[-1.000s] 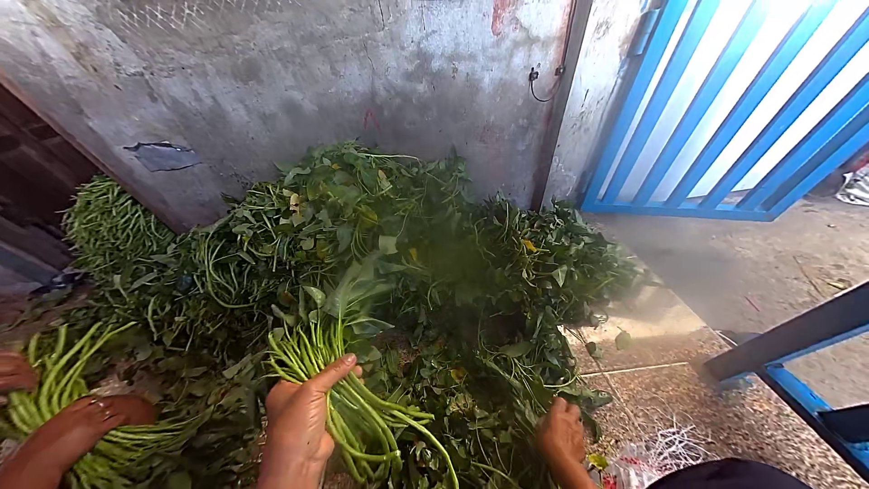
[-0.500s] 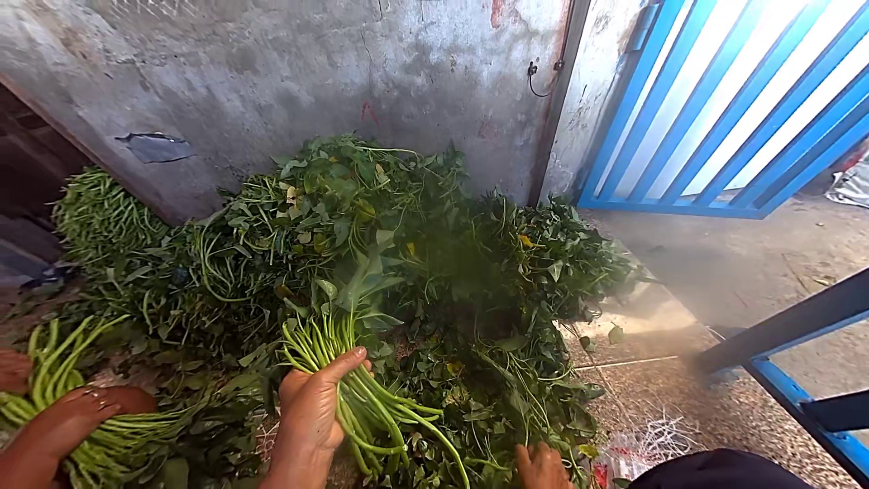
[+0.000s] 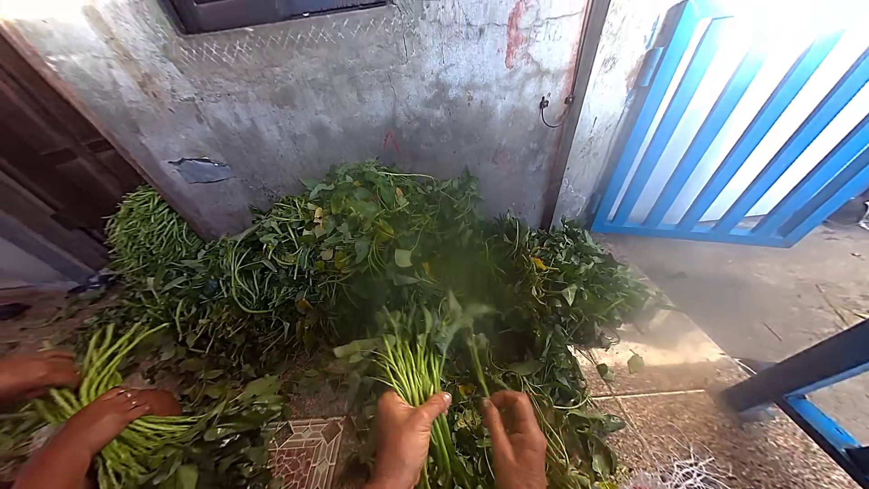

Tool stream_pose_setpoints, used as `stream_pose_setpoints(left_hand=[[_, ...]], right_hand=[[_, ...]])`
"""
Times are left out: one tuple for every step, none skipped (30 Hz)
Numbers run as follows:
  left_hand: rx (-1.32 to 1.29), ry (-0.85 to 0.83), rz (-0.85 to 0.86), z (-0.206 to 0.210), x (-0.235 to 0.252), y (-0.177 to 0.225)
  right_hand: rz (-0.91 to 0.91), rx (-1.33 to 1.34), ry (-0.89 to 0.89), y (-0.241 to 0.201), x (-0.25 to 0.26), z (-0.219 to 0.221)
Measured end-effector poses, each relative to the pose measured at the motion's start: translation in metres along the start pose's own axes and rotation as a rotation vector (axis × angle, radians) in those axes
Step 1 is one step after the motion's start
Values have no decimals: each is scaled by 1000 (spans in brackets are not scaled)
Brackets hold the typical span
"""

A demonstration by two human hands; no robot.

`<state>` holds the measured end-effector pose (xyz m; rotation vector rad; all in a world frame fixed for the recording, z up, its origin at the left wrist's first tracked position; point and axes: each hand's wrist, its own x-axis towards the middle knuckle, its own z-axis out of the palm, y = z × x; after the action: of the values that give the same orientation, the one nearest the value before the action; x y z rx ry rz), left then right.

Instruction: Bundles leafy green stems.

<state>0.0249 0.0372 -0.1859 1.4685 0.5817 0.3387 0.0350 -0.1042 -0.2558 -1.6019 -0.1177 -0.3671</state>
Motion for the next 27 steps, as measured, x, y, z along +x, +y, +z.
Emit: stream_pose_setpoints(left_hand=[[-16, -37, -34, 2, -2, 0], [-24, -71, -63, 3, -4, 1], [-18, -104, -89, 2, -6, 1], [-17, -122, -110, 2, -6, -1], [-14, -134, -133, 1, -6, -2], [-13, -144, -153, 0, -6, -3], [-12, -154, -169, -1, -5, -4], [-10, -154, -177, -2, -5, -4], [-2, -144, -174, -2, -6, -4], [11, -130, -163, -2, -6, -4], [28, -118, -151, -1, -5, -5], [37, -113, -143, -1, -4, -5], [37, -118, -140, -2, -3, -4], [26, -139, -142, -3, -2, -3], [7, -168, -150, -3, -2, -2], [-8, -196, -166, -4, -2, 0], [-16, -217, -183, -4, -2, 1], [-22, -236, -203, -4, -1, 3], [-23, -251, -223, -4, -1, 4], [-23, -255, -239, -4, -1, 5], [-23, -240, -245, -3, 0, 5], [-28, -212, -238, -3, 0, 5], [-28, -177, -220, -2, 1, 5], [-29, -142, -203, -2, 3, 5], [-33, -113, -189, -2, 5, 5], [-37, -94, -179, -3, 7, 6], [-38, -87, -176, -4, 8, 8]], right_hand=[[-24, 10, -27, -3, -2, 6], [-34, 32, -62, -7, -4, 10], [-43, 53, -102, -10, -6, 13], [-57, 59, -131, -12, -8, 14], [-68, 56, -154, -13, -9, 13], [-67, 58, -172, -13, -9, 12], [-58, 67, -196, -15, -8, 9], [-48, 81, -214, -16, -7, 6], [-40, 95, -220, -18, -6, 3], [-34, 109, -218, -19, -3, 1], [-30, 122, -209, -20, 0, -1], [-31, 136, -205, -20, 3, -2], [-32, 152, -214, -19, 6, -4], [-28, 175, -238, -19, 10, -5], [-22, 202, -267, -18, 13, -6], [-23, 223, -293, -18, 15, -7], [-34, 236, -313, -16, 18, -7], [-49, 237, -332, -15, 20, -8], [-65, 228, -350, -14, 22, -9], [-92, 207, -365, -13, 22, -10], [-124, 170, -373, -11, 21, -10], [-156, 122, -377, -11, 19, -11], [-176, 68, -382, -12, 16, -13], [-178, 16, -394, -13, 12, -16], [-168, -32, -416, -14, 7, -19], [-151, -77, -435, -15, 3, -22], [-133, -108, -450, -14, 0, -23]])
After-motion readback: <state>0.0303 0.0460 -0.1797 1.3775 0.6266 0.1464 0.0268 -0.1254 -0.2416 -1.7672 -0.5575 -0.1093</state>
